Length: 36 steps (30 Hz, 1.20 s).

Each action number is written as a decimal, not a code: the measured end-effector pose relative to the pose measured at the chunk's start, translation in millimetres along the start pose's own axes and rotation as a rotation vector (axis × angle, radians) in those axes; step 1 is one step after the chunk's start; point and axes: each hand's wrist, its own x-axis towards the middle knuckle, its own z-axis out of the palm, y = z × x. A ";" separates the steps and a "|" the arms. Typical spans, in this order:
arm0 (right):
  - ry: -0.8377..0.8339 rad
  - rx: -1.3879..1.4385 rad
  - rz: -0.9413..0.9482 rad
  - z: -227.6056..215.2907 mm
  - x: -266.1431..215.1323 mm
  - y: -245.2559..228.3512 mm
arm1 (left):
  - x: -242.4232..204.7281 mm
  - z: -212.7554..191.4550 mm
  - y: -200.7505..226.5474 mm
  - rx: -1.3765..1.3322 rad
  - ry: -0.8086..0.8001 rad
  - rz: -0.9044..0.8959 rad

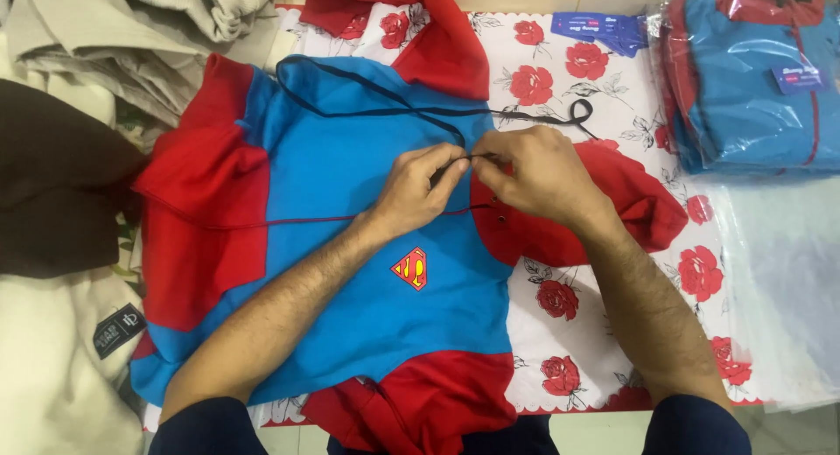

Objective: Folding a superhero-themed hoodie, placing it into a plastic bag, and then inspecting the drawstrings of another hoodie.

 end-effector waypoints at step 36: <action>-0.025 -0.078 0.181 -20.5 -7.3 51.2 | -4.2 -0.4 -9.1 0.133 0.149 0.106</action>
